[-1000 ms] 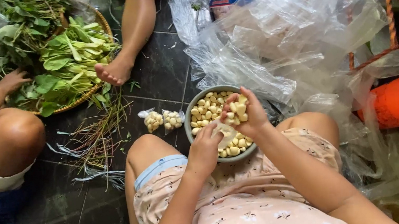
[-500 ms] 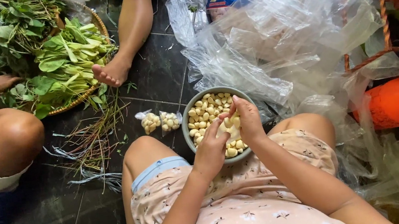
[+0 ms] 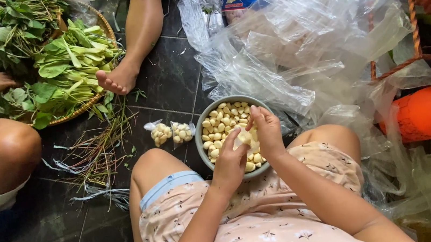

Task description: Picking up peeled garlic cloves from a bowl and placing them into small plastic bags.

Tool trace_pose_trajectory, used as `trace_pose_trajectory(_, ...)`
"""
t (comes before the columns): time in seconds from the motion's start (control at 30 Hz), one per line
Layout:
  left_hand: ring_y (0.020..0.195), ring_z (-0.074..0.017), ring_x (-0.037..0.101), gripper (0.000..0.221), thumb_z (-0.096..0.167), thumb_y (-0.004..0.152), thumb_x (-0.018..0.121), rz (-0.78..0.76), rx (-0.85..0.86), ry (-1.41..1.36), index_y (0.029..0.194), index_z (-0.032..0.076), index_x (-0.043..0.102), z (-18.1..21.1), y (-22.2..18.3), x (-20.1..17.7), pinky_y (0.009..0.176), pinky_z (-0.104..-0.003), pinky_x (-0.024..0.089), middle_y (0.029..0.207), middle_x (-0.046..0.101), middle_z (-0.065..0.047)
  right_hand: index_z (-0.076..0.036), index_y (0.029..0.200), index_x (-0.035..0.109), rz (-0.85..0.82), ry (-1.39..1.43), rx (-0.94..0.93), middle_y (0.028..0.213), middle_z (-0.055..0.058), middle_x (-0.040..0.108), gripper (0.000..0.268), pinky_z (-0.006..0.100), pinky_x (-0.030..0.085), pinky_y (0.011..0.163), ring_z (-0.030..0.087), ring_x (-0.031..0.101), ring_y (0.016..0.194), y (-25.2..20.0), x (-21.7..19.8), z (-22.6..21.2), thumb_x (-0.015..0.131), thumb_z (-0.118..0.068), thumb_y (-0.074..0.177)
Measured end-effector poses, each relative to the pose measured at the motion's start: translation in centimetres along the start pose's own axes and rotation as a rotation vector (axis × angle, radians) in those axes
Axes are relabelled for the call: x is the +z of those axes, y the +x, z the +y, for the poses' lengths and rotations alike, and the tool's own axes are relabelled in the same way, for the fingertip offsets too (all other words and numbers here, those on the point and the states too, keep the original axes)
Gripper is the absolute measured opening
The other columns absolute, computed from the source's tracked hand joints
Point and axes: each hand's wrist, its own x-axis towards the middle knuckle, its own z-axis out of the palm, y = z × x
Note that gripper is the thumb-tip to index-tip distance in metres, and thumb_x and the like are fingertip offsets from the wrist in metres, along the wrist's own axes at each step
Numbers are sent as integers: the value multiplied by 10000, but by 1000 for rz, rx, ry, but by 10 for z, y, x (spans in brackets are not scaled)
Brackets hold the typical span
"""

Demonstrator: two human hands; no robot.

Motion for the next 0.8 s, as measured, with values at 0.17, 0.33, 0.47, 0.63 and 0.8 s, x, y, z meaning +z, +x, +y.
trace_pose_trajectory(0.17, 1375, -363, 505, 111, 74, 967, 616, 25, -1, -20, 1015, 131, 698, 9, 2, -6, 959, -424, 585, 1505, 465, -94, -125, 743, 646, -78, -205, -71, 561, 6, 631, 318, 167, 468, 493, 47, 560, 517, -10, 6, -8, 736, -311, 985)
trace_pose_trajectory(0.33, 1363, -359, 519, 109, 85, 959, 613, 33, -45, -70, 1003, 157, 682, -16, -7, 17, 1010, -434, 558, 1498, 472, -102, -98, 833, 675, -223, -201, -80, 788, 71, 721, 289, 228, 479, 707, 92, 596, 739, -19, 7, -10, 659, -312, 1027)
trace_pose_trajectory(0.47, 1361, -340, 527, 105, 102, 953, 618, 41, -67, -112, 1007, 174, 671, -28, -10, 28, 1030, -431, 546, 1501, 470, -82, -50, 934, 675, -419, -200, -116, 1103, 152, 731, 388, 368, 438, 1030, 205, 635, 1101, -20, -3, 3, 455, -309, 1122)
trace_pose_trajectory(0.63, 1309, -336, 574, 99, 87, 942, 636, 146, -54, -108, 995, 158, 680, -11, -1, 8, 1002, -416, 560, 1494, 494, -98, -39, 1156, 678, -447, -175, -122, 1290, 158, 675, 371, 452, 400, 1101, 252, 577, 1250, -17, -10, -4, 406, -287, 1109)
trace_pose_trajectory(0.8, 1289, -286, 604, 107, 106, 948, 659, 438, 109, 55, 1002, 172, 724, -17, -1, 7, 971, -364, 570, 1524, 491, -80, -204, 1295, 651, -386, -733, -259, 1347, 89, 655, 341, 424, 460, 1049, 297, 594, 1281, 24, -50, 28, 611, -269, 962)
